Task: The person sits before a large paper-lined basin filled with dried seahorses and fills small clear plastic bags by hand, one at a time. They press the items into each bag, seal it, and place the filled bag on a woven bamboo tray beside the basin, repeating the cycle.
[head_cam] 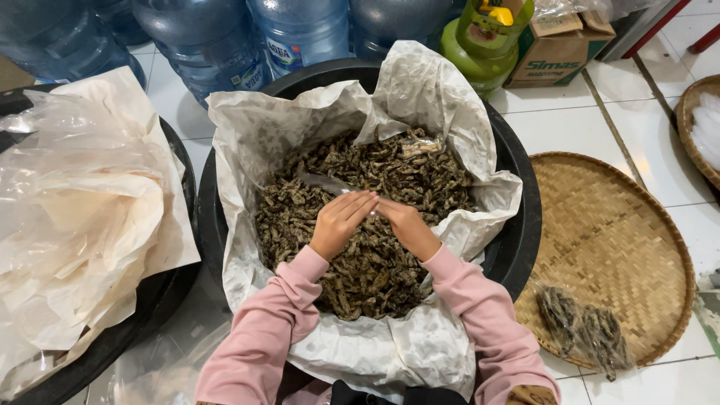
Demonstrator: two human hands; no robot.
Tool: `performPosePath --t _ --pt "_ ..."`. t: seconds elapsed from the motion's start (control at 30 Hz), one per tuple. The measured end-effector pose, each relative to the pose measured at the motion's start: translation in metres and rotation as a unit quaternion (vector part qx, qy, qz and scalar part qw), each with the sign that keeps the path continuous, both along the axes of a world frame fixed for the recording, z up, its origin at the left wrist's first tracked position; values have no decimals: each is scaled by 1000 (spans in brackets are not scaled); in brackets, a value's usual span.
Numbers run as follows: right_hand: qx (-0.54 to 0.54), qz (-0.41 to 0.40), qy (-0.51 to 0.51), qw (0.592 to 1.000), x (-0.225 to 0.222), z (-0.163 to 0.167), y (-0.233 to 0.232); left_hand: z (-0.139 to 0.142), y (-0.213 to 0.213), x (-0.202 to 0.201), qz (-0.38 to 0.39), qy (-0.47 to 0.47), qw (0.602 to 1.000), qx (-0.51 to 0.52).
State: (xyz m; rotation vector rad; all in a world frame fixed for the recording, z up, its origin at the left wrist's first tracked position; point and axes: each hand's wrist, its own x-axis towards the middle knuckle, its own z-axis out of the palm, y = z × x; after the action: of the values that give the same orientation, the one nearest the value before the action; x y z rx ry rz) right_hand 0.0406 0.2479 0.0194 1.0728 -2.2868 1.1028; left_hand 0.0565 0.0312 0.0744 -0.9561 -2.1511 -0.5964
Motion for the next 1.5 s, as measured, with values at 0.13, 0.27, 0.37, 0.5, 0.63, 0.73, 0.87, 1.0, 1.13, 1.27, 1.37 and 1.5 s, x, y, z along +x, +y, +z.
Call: performPosePath --t 0.13,0.27,0.37,0.5,0.63,0.73,0.87,1.0,1.13,1.27,1.37,1.5 --pt "-13 54 -209 976 -7 -20 -2 9 -2 4 -65 3 998 18" --pt "-48 86 -239 966 -1 -32 -7 -6 -3 3 -143 48 989 11" --pt "-6 40 -204 978 2 -25 -19 -27 5 -5 -127 -12 992 23" --pt "-131 88 -406 900 6 3 -31 -53 11 -16 83 -105 946 294" --pt "-392 193 -570 696 15 32 -22 -60 5 -24 37 -301 723 621" --pt "-475 199 -602 611 17 37 -24 -58 4 -25 -44 -458 550 697" --pt "-525 198 -570 601 14 30 -29 -67 14 -14 -92 -525 409 741" --pt "-575 163 -548 585 12 27 -23 -84 28 -7 -144 -524 428 722" --pt "-517 195 -551 625 16 26 -27 -80 26 -20 -223 -449 550 667" --pt "-437 165 -645 605 24 15 -43 -58 7 -23 -204 -397 553 703" --pt "-408 206 -645 612 28 3 -48 -46 2 -13 -237 -399 582 668" --pt "-219 180 -403 870 27 -4 -50 -42 12 -13 -243 -406 545 692"
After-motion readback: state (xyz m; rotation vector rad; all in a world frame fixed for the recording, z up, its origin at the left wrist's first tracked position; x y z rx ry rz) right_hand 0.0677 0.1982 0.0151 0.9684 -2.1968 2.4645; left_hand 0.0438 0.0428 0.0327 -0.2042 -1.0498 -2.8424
